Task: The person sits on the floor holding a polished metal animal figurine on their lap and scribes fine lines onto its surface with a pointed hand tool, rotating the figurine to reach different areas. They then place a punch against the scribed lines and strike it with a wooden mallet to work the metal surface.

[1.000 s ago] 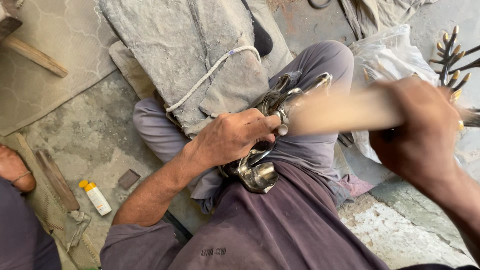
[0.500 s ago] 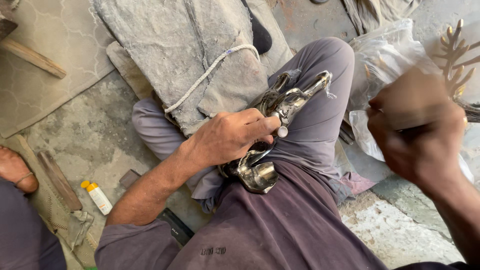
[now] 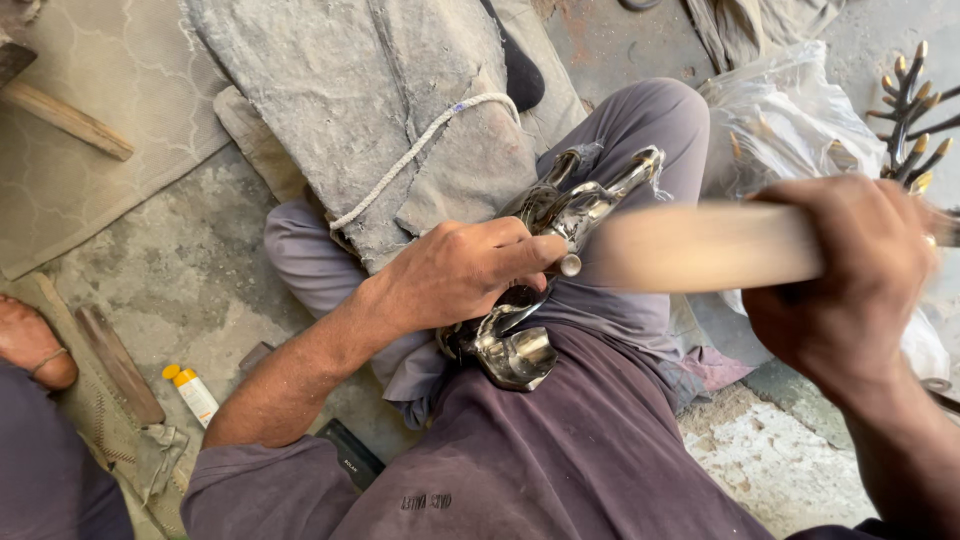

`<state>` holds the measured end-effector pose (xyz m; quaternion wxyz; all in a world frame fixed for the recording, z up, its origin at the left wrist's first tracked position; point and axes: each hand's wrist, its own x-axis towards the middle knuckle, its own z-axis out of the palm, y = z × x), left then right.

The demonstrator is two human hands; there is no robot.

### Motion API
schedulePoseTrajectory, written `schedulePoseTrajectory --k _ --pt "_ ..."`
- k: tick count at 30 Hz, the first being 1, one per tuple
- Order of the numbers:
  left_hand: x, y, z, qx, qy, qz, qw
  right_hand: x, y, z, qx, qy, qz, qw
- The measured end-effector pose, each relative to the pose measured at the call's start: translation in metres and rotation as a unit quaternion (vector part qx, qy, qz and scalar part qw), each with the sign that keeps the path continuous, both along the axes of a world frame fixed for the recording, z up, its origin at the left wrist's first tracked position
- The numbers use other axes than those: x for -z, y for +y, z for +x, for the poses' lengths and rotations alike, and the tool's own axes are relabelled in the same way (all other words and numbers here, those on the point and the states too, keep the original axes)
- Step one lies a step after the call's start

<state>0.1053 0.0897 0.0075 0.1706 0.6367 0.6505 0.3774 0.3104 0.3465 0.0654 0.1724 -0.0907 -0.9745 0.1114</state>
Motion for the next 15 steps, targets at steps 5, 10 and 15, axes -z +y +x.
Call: schedulePoseTrajectory --k 5,10,15 --pt "-0.005 0.002 -0.003 0.002 -0.012 -0.005 1.000 0.002 -0.002 0.010 0.096 0.005 -0.241 0.966" --pt "-0.004 0.002 -0.005 0.006 -0.008 -0.008 1.000 0.001 -0.010 -0.005 0.115 -0.049 -0.156 0.980" --pt "0.002 0.002 -0.007 0.013 -0.001 -0.006 1.000 -0.012 -0.020 -0.014 -0.012 -0.033 0.141 0.989"
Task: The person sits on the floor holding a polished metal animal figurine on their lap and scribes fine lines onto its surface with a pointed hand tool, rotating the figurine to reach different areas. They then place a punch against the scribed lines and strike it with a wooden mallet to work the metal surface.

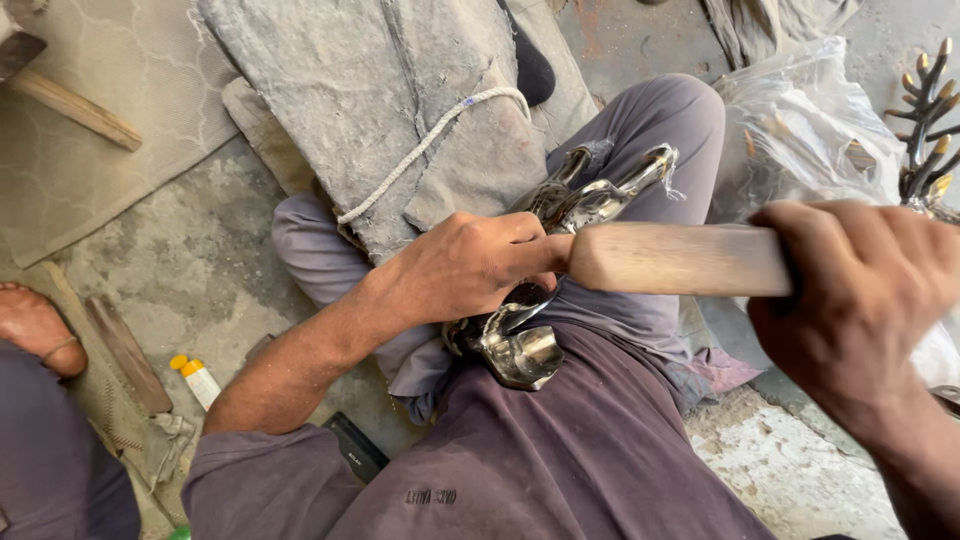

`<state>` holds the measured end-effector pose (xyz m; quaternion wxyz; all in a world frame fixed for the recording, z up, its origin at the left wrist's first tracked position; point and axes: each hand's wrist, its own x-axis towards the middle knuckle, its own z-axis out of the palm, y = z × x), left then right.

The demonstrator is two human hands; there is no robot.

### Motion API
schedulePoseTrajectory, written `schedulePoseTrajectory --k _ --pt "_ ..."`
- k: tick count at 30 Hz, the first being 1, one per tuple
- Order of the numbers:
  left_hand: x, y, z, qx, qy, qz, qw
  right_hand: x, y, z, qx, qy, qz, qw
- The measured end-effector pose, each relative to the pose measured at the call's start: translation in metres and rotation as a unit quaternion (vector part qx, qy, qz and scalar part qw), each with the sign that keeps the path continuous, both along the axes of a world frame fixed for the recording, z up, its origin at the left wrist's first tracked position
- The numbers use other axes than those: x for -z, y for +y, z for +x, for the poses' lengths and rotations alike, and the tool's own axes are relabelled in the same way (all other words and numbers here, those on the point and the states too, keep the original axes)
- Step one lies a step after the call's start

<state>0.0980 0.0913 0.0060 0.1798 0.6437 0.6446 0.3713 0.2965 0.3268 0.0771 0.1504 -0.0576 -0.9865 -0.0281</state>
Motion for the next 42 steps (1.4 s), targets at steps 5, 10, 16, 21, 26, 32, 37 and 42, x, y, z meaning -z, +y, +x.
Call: schedulePoseTrajectory --k 5,10,16,21,26,32,37,42 --pt "0.005 0.002 0.001 0.005 -0.007 0.000 1.000 0.000 0.002 0.005 0.046 0.034 -0.250 0.967" --pt "0.011 0.000 0.000 -0.004 0.010 -0.003 1.000 0.019 0.009 0.022 0.136 0.061 -0.482 0.863" --pt "0.019 0.000 -0.004 -0.014 -0.069 0.058 0.996 0.028 0.019 0.030 0.078 0.024 -0.233 0.969" --pt "0.014 0.001 -0.007 -0.030 -0.103 0.047 0.993 0.026 0.017 0.022 0.087 0.032 -0.275 0.957" --pt "0.001 0.000 -0.003 -0.019 -0.064 0.006 0.998 0.018 0.018 0.014 0.072 0.011 -0.255 0.964" --pt "-0.003 0.000 0.000 -0.018 -0.017 -0.008 1.000 0.013 0.019 0.008 0.074 0.011 -0.293 0.953" --pt "-0.001 0.000 -0.001 -0.010 -0.021 -0.004 1.000 0.012 0.016 0.008 0.070 0.009 -0.256 0.964" --pt "0.000 0.003 -0.005 0.000 -0.025 -0.003 1.000 0.016 0.007 0.012 0.153 0.126 -0.805 0.559"
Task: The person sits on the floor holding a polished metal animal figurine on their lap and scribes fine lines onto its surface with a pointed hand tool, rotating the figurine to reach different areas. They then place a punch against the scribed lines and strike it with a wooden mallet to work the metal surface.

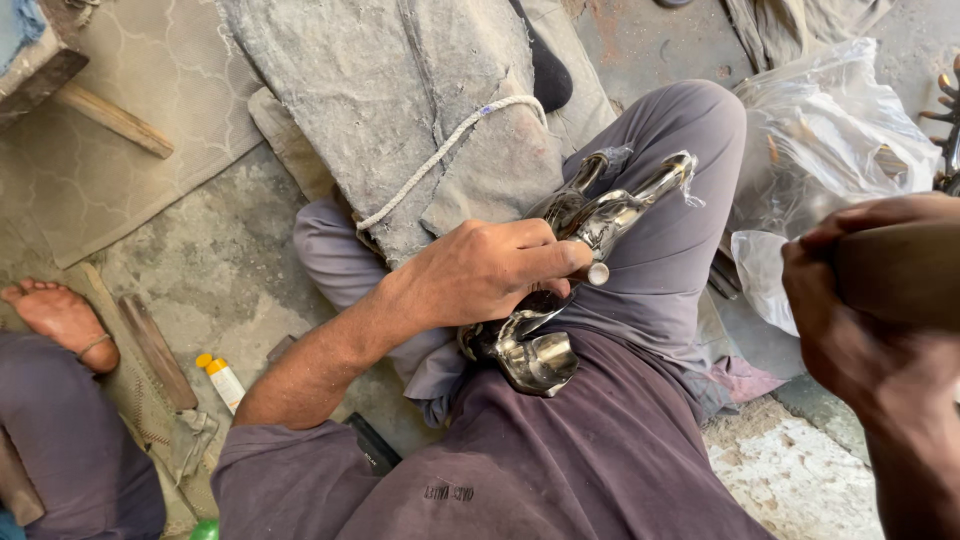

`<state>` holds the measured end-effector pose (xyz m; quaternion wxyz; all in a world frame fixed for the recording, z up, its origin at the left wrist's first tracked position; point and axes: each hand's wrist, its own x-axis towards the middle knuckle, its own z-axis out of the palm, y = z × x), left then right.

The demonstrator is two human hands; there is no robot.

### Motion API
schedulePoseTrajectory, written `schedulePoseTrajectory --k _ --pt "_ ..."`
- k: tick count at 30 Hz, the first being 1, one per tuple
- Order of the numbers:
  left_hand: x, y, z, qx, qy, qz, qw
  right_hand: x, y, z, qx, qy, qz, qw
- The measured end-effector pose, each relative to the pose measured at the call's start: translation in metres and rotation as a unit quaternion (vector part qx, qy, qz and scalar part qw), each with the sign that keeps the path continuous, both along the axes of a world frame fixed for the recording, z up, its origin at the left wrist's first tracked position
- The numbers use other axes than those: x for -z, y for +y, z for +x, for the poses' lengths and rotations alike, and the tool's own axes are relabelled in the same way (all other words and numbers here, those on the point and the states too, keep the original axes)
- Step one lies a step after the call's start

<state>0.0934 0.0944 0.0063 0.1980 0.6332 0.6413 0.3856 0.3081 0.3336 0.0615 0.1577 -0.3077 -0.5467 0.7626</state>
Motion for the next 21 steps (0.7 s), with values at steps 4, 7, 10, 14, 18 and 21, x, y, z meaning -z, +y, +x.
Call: schedulePoseTrajectory --k 4,7,10,14,18,21 --pt "-0.001 0.000 0.000 0.001 0.007 -0.003 1.000 -0.011 0.003 0.007 -0.154 -0.178 0.746 0.622" --pt "-0.002 0.002 -0.002 0.009 0.020 0.001 1.000 -0.019 0.000 0.015 -0.159 -0.203 0.738 0.623" --pt "-0.004 0.004 -0.005 0.018 0.024 -0.017 0.999 -0.020 -0.004 0.020 -0.148 -0.201 0.718 0.650" --pt "-0.007 0.008 -0.005 0.020 0.027 -0.023 0.999 -0.015 -0.007 0.019 -0.100 -0.122 0.658 0.736" --pt "-0.007 0.008 -0.005 0.025 0.002 -0.016 1.000 -0.015 0.003 0.024 -0.242 -0.349 0.683 0.594" --pt "-0.005 0.010 -0.009 0.031 0.024 -0.012 0.999 -0.006 0.029 0.025 -0.131 -0.132 0.525 0.831"
